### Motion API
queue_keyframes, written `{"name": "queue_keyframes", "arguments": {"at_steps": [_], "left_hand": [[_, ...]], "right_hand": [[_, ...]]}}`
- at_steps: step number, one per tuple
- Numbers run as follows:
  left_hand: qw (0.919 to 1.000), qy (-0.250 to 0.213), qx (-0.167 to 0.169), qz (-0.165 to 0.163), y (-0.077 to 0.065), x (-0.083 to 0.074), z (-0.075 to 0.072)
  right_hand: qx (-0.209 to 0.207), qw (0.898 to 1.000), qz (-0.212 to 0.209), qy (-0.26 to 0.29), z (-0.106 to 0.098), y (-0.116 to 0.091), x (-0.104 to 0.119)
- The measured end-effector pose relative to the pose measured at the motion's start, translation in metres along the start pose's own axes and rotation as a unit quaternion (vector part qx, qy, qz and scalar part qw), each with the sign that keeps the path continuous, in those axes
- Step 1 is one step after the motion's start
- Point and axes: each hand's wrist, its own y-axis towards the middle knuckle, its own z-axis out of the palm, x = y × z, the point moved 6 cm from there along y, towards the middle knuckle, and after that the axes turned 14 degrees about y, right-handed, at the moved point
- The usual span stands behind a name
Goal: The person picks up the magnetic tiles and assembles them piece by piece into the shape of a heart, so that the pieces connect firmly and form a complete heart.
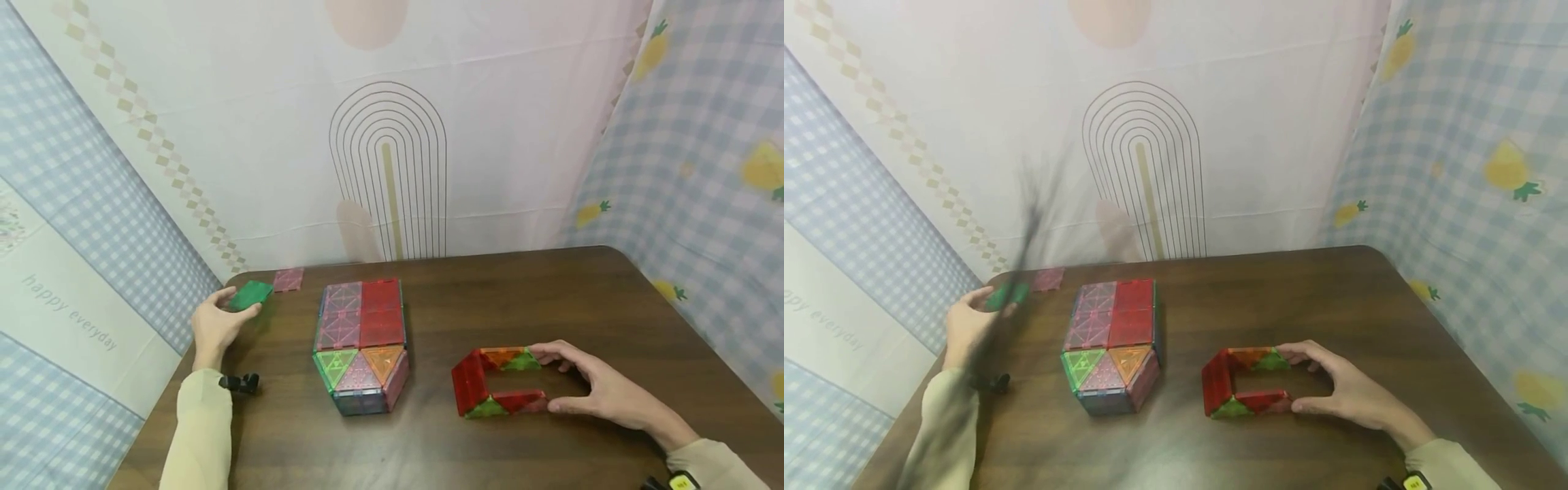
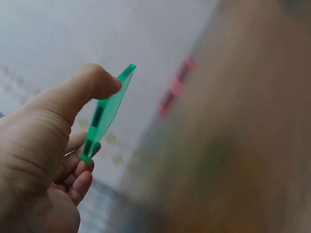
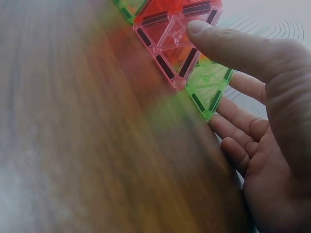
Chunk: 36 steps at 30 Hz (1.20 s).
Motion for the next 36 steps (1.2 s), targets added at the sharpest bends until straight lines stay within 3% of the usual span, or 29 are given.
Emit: {"name": "queue_keyframes", "arguments": {"at_steps": [4,7,10,13,19,22,29,36], "left_hand": [[0.9985,-0.045,-0.019,0.026,0.000,-0.038,-0.022],[0.9932,-0.086,-0.027,0.073,-0.006,-0.083,-0.040],[0.9804,-0.126,-0.026,0.149,-0.022,-0.138,-0.051],[0.9595,-0.170,-0.001,0.225,-0.047,-0.193,-0.051],[0.9147,-0.193,0.072,0.348,-0.103,-0.272,-0.025],[0.9033,-0.180,0.102,0.376,-0.128,-0.299,-0.009],[0.8883,-0.157,0.158,0.402,-0.175,-0.338,0.034],[0.8830,-0.117,0.210,0.403,-0.214,-0.357,0.083]], "right_hand": [[-0.003,1.000,0.001,-0.007,0.000,0.000,0.000],[-0.007,1.000,0.008,-0.007,0.000,0.000,-0.001],[-0.009,1.000,0.010,-0.010,0.000,0.000,-0.001],[-0.005,1.000,0.000,-0.011,0.001,0.001,0.002],[0.000,1.000,-0.011,-0.011,0.003,0.005,0.005],[0.000,1.000,-0.012,-0.012,0.004,0.007,0.005],[0.003,1.000,-0.012,-0.006,0.004,0.008,0.006],[-0.001,1.000,-0.002,-0.013,0.004,0.007,0.006]]}}
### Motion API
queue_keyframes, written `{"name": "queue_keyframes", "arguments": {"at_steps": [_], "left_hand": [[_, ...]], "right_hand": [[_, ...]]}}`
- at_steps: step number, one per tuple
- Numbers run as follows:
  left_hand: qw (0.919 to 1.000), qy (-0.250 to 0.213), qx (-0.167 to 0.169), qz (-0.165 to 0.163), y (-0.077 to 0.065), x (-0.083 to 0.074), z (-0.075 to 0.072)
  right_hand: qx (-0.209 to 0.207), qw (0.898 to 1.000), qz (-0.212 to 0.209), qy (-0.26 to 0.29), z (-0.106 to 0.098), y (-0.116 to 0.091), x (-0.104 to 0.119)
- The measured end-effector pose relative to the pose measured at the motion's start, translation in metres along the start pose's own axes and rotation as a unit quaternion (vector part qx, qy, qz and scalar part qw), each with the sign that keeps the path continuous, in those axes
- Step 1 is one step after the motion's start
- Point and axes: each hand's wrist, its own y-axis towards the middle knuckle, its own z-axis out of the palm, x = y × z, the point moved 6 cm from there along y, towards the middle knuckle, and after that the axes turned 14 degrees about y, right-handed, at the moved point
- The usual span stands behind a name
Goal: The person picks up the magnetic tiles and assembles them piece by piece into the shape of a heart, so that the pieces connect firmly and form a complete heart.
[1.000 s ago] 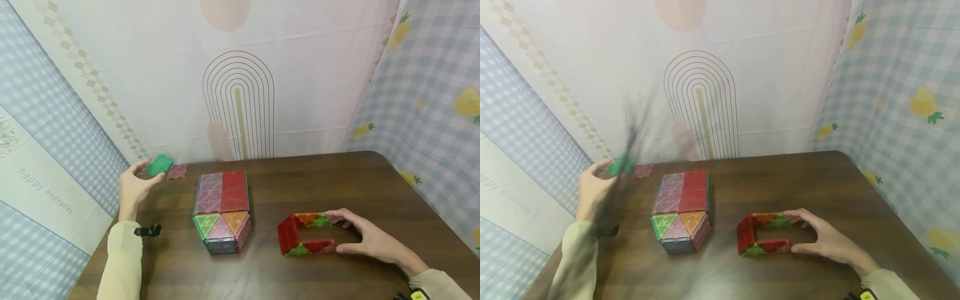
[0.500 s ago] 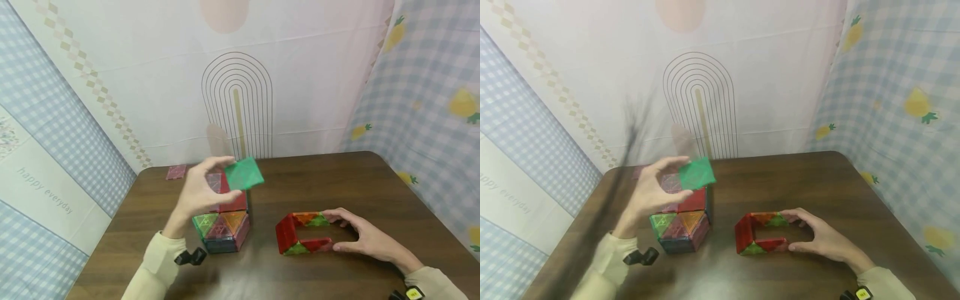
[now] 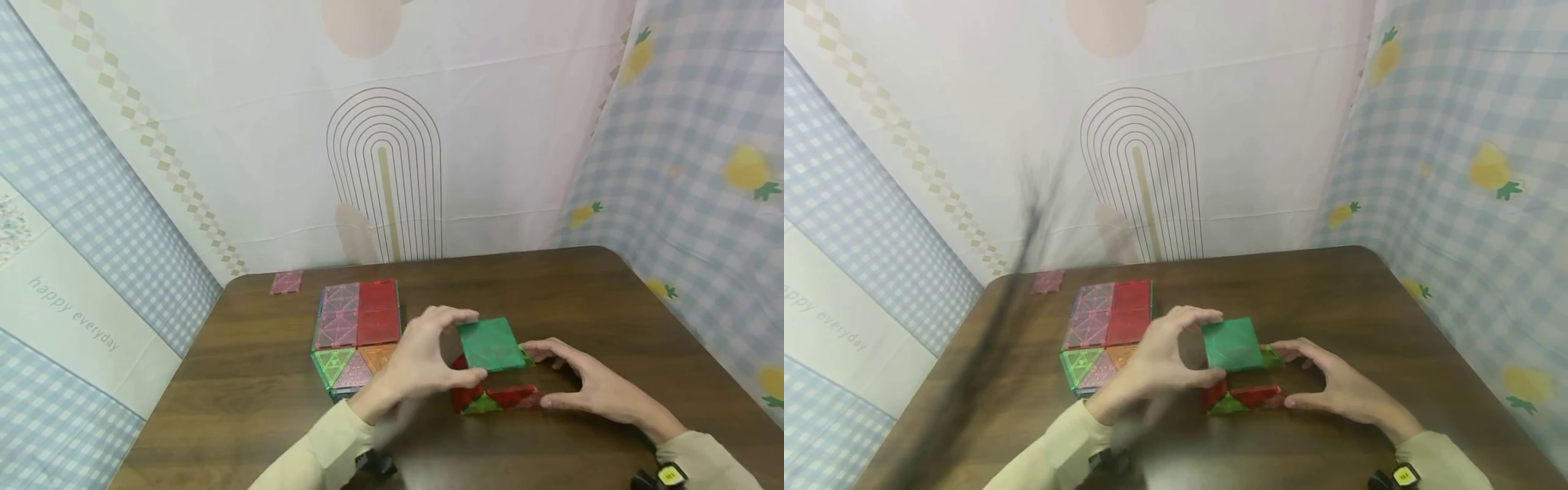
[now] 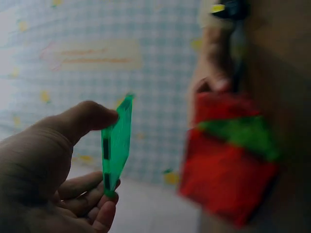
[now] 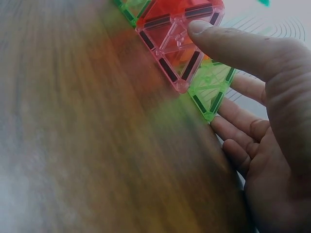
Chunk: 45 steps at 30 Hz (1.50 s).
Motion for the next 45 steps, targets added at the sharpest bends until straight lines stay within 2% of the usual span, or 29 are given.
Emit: {"name": "queue_keyframes", "arguments": {"at_steps": [5,10,19,24,28,32,35,40,45], "left_hand": [[0.9989,0.038,0.027,0.011,-0.001,-0.002,0.034],[0.9978,0.050,0.042,0.012,-0.003,0.003,0.052],[0.9957,0.075,0.053,0.015,-0.003,0.005,0.059],[0.9954,0.070,0.066,0.009,-0.004,0.001,0.056],[0.9969,0.063,0.045,0.016,-0.003,-0.005,0.041],[0.9985,0.048,0.006,0.026,0.002,-0.009,0.015],[0.9992,0.027,-0.025,0.018,0.005,-0.005,-0.008],[0.9960,0.012,-0.086,-0.019,0.006,0.016,-0.051],[0.9865,0.011,-0.156,-0.050,0.002,0.046,-0.093]], "right_hand": [[0.005,1.000,-0.002,0.001,0.001,0.001,0.000],[0.006,1.000,-0.005,-0.005,0.001,0.003,0.000],[0.005,1.000,-0.004,-0.012,0.000,0.003,0.000],[0.002,1.000,0.001,-0.017,-0.001,0.002,0.000],[0.001,1.000,0.004,-0.016,-0.001,0.001,-0.001],[0.000,1.000,0.008,-0.012,-0.001,0.001,0.000],[0.001,1.000,0.009,-0.006,-0.001,0.000,-0.001],[0.003,1.000,0.008,-0.001,0.000,-0.001,-0.001],[0.004,1.000,0.005,-0.007,-0.001,0.000,-0.001]]}}
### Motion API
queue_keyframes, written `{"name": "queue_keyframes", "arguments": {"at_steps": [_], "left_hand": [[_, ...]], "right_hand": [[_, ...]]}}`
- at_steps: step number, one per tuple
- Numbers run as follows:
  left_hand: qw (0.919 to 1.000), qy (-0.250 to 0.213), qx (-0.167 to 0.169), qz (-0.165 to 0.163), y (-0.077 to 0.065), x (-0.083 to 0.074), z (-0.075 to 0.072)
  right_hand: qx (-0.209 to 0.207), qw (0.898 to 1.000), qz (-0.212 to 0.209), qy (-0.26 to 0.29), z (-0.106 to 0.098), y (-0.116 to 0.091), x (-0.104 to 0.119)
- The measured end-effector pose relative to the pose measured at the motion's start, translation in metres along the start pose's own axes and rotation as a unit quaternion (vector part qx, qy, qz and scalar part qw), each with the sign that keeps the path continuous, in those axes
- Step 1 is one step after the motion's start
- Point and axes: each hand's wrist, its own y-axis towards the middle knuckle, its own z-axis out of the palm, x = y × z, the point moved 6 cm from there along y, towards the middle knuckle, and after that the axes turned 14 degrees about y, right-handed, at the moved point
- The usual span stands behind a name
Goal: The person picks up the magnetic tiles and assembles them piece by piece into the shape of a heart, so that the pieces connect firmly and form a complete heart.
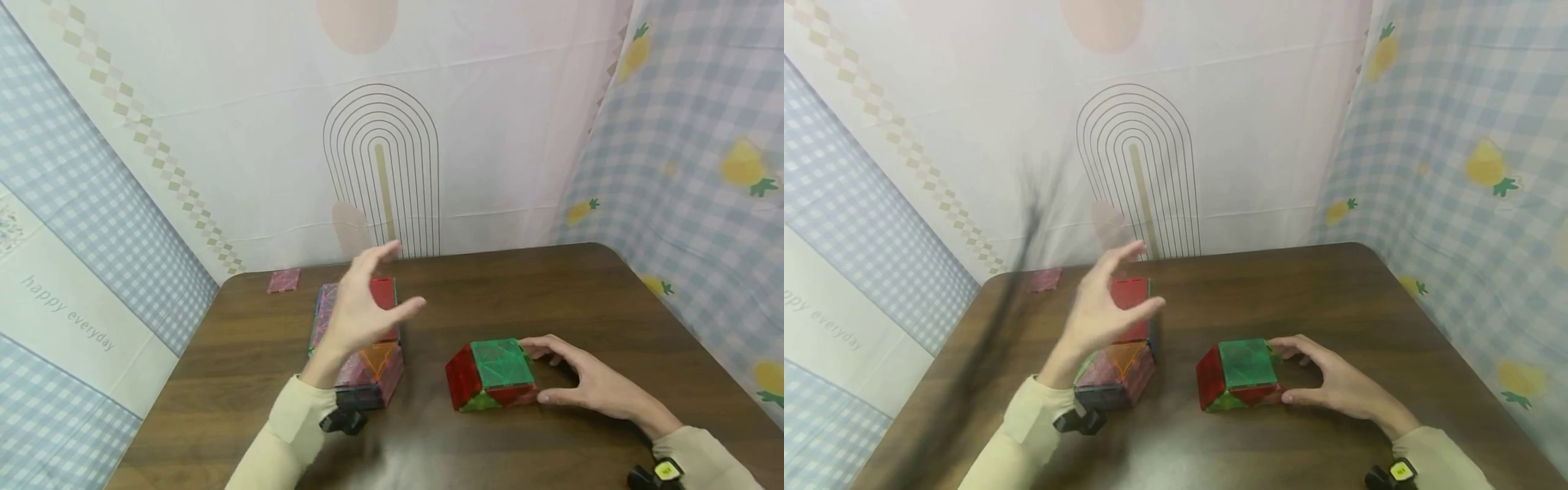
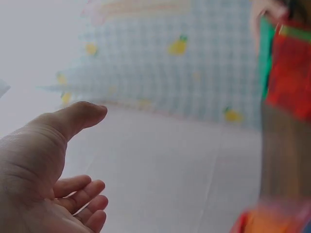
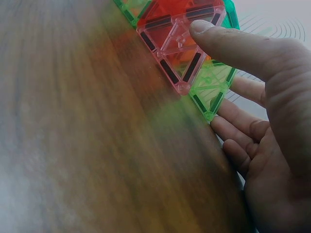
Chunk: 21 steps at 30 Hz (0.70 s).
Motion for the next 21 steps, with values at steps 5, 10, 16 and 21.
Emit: {"name": "queue_keyframes", "arguments": {"at_steps": [5,10,16,21], "left_hand": [[0.9964,0.014,-0.079,-0.026,0.009,0.043,-0.035],[0.9872,0.050,-0.134,-0.071,0.008,0.104,-0.061],[0.9787,0.066,-0.144,-0.130,-0.007,0.177,-0.074],[0.9724,0.057,-0.127,-0.187,-0.020,0.222,-0.076]], "right_hand": [[0.000,1.000,-0.003,0.001,0.000,0.000,-0.001],[0.002,1.000,-0.002,0.009,0.001,0.000,-0.002],[0.001,1.000,0.002,0.011,0.001,0.000,-0.003],[-0.001,1.000,0.003,0.008,0.000,-0.001,-0.004]]}}
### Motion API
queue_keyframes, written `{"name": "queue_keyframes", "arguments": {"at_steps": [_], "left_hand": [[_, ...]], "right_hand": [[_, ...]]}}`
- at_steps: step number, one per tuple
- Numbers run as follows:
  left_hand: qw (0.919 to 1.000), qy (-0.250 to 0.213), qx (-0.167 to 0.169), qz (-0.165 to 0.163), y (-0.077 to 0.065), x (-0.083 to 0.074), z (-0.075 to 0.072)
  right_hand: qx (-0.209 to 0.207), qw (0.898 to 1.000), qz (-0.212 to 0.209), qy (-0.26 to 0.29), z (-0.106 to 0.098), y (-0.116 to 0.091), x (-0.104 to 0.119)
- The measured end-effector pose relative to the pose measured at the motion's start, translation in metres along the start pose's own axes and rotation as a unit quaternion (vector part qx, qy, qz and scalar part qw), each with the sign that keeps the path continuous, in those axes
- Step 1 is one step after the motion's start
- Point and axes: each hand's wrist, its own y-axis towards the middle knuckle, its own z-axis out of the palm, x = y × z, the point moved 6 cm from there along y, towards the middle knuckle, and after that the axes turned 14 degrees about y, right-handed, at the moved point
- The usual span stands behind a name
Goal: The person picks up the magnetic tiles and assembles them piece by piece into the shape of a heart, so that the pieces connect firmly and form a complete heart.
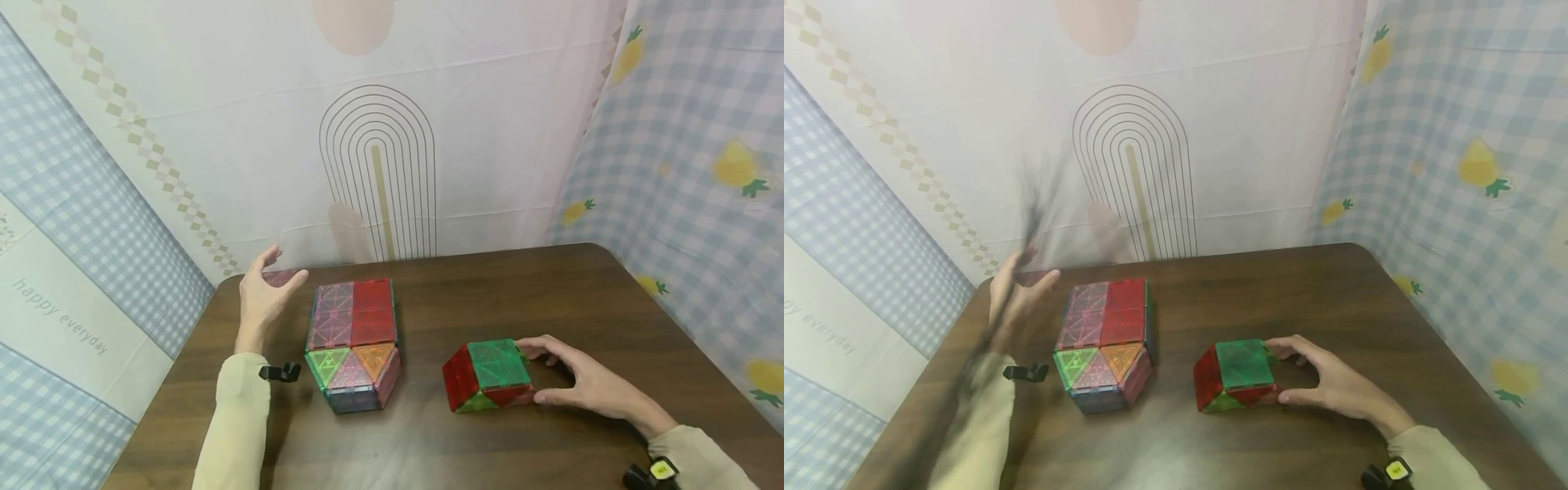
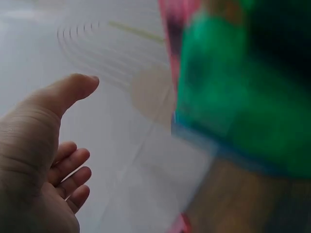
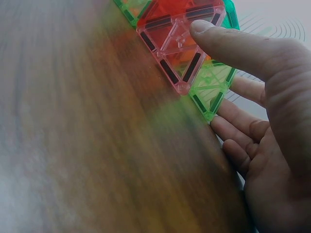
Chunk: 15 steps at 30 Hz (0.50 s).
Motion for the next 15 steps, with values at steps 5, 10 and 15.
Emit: {"name": "queue_keyframes", "arguments": {"at_steps": [5,10,15], "left_hand": [[0.9988,0.010,0.025,-0.040,-0.002,0.027,0.000],[0.9941,0.052,0.078,-0.054,-0.005,0.055,0.013],[0.9855,0.089,0.137,-0.045,-0.007,0.077,0.031]], "right_hand": [[0.000,1.000,-0.002,-0.002,0.000,0.001,0.001],[-0.003,1.000,-0.001,-0.003,-0.001,0.001,0.001],[-0.001,1.000,-0.001,-0.004,0.000,0.000,0.002]]}}
